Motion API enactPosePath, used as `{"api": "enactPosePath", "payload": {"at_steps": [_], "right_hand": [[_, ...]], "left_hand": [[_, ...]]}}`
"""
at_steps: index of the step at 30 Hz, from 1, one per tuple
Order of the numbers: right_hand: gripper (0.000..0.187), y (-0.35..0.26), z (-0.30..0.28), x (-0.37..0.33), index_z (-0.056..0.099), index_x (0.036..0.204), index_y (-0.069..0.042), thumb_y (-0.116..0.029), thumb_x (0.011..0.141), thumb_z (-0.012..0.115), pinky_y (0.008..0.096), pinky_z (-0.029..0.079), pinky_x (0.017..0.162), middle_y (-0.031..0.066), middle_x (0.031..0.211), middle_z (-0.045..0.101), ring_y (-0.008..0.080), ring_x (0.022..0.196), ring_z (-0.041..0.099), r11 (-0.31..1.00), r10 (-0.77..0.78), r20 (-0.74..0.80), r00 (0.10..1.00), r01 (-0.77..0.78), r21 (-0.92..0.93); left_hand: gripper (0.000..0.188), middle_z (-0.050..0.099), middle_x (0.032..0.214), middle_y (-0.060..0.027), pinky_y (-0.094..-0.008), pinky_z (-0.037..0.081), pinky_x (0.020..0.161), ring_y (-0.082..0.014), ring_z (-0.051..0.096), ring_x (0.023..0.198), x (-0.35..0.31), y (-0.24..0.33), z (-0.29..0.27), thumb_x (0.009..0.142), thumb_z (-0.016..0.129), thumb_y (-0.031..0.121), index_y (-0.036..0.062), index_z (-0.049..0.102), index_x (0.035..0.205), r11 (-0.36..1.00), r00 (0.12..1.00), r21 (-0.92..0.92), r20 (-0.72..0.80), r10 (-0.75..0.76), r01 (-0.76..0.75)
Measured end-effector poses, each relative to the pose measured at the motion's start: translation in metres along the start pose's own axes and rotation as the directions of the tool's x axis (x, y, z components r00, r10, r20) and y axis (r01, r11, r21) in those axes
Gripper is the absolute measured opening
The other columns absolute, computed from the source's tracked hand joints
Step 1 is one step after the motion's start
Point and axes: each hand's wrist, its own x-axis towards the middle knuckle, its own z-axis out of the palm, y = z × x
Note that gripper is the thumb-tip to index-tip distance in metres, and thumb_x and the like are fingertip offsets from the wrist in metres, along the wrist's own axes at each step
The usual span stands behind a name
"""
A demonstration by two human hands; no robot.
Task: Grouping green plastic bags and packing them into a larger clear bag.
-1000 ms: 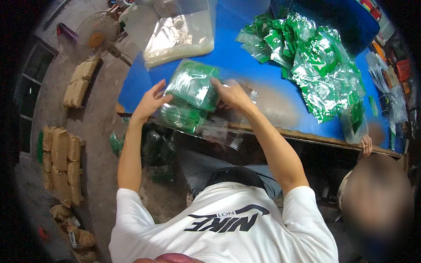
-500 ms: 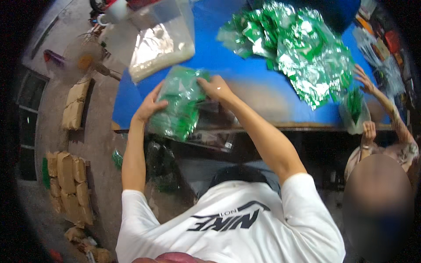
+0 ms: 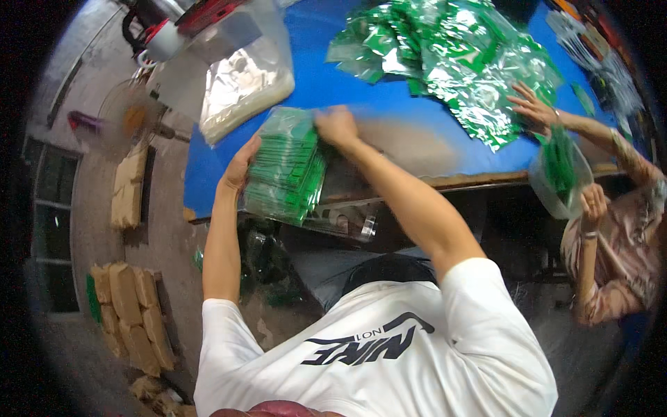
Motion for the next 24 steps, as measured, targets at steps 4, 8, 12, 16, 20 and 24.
{"api": "enactPosePath", "payload": {"at_steps": [4,8,12,16,20,24], "right_hand": [[0.055,-0.005,-0.012,0.004,0.067,0.069,0.003,-0.048,0.088,0.064,0.0448,0.051,0.066,0.0224,0.065,0.064,0.0316,0.062,0.065,0.998,-0.060,-0.080,0.995,0.060,-0.004],[0.053,-0.011,-0.007,-0.026,0.065,0.070,0.003,-0.047,0.089,0.064,0.0482,0.049,0.065,0.0256,0.069,0.063,0.0399,0.063,0.062,0.986,-0.157,-0.070,0.985,0.161,0.048],[0.042,-0.023,-0.016,-0.037,0.066,0.079,0.004,-0.035,0.094,0.059,0.0536,0.049,0.073,0.0296,0.080,0.064,0.0500,0.079,0.061,0.963,-0.261,0.059,0.964,0.255,0.092],[0.029,-0.009,-0.055,-0.068,0.068,0.080,0.004,-0.022,0.090,0.059,0.0517,0.052,0.075,0.0286,0.083,0.067,0.0474,0.081,0.065,0.919,-0.332,0.313,0.890,0.380,-0.108],[0.018,-0.046,-0.027,-0.082,0.069,0.079,0.009,-0.008,0.079,0.062,0.0451,0.057,0.069,0.0291,0.084,0.068,0.0396,0.079,0.071,0.946,-0.053,0.594,0.803,0.231,-0.227],[0.039,-0.032,-0.056,-0.078,0.063,0.099,0.012,-0.022,0.098,0.043,0.0387,0.056,0.057,0.0205,0.081,0.069,0.0301,0.067,0.070,1.000,-0.023,0.749,0.662,0.029,0.005]], "left_hand": [[0.070,0.024,0.161,-0.0105,-0.0353,0.018,0.120,-0.0219,0.024,0.148,0.001,0.002,-0.004,0.103,0.044,0.040,0.0016,0.020,0.156,0.999,0.998,-0.037,-0.052,-0.020,0.018],[0.069,0.031,0.159,-0.0094,-0.0355,0.023,0.119,-0.0218,0.031,0.144,-0.010,-0.012,-0.003,0.103,0.044,0.043,0.0027,0.024,0.156,0.996,0.995,-0.079,-0.092,-0.038,0.031],[0.071,0.033,0.158,-0.0105,-0.0346,0.021,0.118,-0.0212,0.030,0.144,-0.005,0.010,0.001,0.105,0.037,0.048,0.0006,0.023,0.155,0.991,1.000,-0.131,-0.017,-0.018,0.015],[0.072,0.024,0.162,-0.0108,-0.0350,0.017,0.120,-0.0227,0.022,0.148,-0.029,0.000,-0.023,0.105,0.037,0.047,0.0004,0.018,0.156,0.994,0.994,-0.096,-0.093,-0.063,0.054],[0.071,0.021,0.163,-0.0113,-0.0354,0.017,0.121,-0.0232,0.021,0.149,-0.037,0.008,0.000,0.105,0.038,0.045,0.0006,0.017,0.156,0.998,0.998,0.027,0.008,-0.065,0.065],[0.067,0.030,0.159,-0.0103,-0.0357,0.022,0.119,-0.0230,0.030,0.145,-0.060,0.009,-0.015,0.104,0.042,0.041,0.0025,0.022,0.156,0.996,0.978,-0.016,-0.185,-0.093,0.092]]}}
